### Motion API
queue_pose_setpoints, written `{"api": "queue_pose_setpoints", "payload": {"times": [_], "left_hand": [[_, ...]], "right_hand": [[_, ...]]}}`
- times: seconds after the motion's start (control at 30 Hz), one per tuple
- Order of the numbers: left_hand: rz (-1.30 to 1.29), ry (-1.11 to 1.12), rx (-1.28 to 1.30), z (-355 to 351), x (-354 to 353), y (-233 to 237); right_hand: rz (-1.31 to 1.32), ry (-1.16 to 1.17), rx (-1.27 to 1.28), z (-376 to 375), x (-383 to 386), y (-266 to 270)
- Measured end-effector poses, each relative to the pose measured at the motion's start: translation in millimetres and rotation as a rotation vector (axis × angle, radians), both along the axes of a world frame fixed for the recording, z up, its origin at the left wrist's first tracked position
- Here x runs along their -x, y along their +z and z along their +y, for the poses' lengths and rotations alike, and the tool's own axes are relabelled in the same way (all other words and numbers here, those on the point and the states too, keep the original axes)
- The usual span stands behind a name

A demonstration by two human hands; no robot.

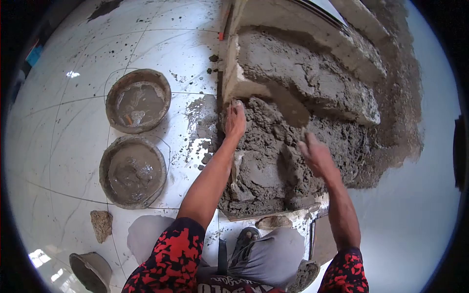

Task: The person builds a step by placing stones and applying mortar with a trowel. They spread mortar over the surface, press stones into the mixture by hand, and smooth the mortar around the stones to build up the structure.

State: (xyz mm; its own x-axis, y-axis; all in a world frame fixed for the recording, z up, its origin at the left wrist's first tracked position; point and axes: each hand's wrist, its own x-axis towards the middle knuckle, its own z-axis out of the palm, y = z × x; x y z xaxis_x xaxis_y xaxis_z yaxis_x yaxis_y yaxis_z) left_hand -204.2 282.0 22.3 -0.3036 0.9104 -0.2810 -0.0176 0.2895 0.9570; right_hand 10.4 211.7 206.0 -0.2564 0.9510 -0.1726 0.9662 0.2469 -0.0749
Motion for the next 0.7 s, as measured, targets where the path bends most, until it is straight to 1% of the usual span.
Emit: {"api": "queue_pose_setpoints", "payload": {"times": [0.03, 0.1, 0.13, 0.2, 0.23, 0.3, 0.33, 0.37, 0.43, 0.47, 0.5, 0.53, 0.57, 0.6, 0.63, 0.67, 0.7], "left_hand": [[0.000, 0.012, 0.008, 0.1, 0.5, -2.9], [0.048, 0.000, -0.110, 2.6, 0.1, -9.0], [0.056, 0.016, -0.133, 3.7, -1.4, -11.8], [0.057, 0.026, -0.133, 3.0, -2.4, -12.5], [0.055, 0.035, -0.140, 3.6, -2.7, -12.6], [0.064, 0.027, -0.139, 4.3, -2.2, -13.0], [0.072, 0.018, -0.137, 4.1, -2.7, -13.5], [0.078, 0.011, -0.134, 5.3, -1.8, -16.8], [0.050, -0.025, -0.088, 8.9, -2.9, -25.0], [0.051, -0.017, -0.067, 9.3, -4.0, -25.1], [0.049, -0.027, -0.076, 11.2, -4.6, -23.5], [0.049, -0.009, -0.101, 9.4, -3.6, -24.3], [0.051, 0.007, -0.124, 7.4, -2.9, -25.7], [0.047, 0.030, -0.150, 7.5, -4.5, -25.0], [0.048, 0.020, -0.150, 7.1, -6.9, -25.2], [0.063, 0.011, -0.108, 7.0, -7.1, -26.2], [0.075, 0.015, -0.069, 8.5, -4.6, -26.1]], "right_hand": [[0.000, 0.012, 0.008, 2.3, -12.5, 2.6], [0.279, 0.040, 0.053, 6.7, -30.6, 8.4], [0.281, 0.046, 0.057, 9.5, -29.0, 11.9], [0.259, -0.177, 0.434, 13.9, -15.9, 28.8], [0.258, -0.175, 0.435, 19.6, -11.0, 21.9], [0.354, -0.177, 0.580, 33.4, 5.2, 1.7], [0.259, -0.115, 0.568, 45.7, 15.0, 1.6], [0.267, -0.120, 0.570, 52.7, 23.6, 2.2], [0.046, 0.023, 0.586, 61.4, 28.6, 6.2], [0.046, 0.007, 0.578, 71.3, 15.8, -9.0], [0.221, 0.193, 0.540, 85.1, -1.1, -40.8], [0.400, 0.379, 0.500, 92.8, -11.1, -59.6], [0.410, 0.368, 0.495, 91.7, 7.8, -40.6], [-0.012, 0.369, 0.487, 87.0, 47.4, 0.5], [-0.433, 0.357, 0.471, 82.2, 68.8, 26.0], [-0.430, 0.352, 0.474, 81.4, 62.3, 33.1], [-0.426, 0.229, 0.450, 85.3, 49.4, 41.7]]}}
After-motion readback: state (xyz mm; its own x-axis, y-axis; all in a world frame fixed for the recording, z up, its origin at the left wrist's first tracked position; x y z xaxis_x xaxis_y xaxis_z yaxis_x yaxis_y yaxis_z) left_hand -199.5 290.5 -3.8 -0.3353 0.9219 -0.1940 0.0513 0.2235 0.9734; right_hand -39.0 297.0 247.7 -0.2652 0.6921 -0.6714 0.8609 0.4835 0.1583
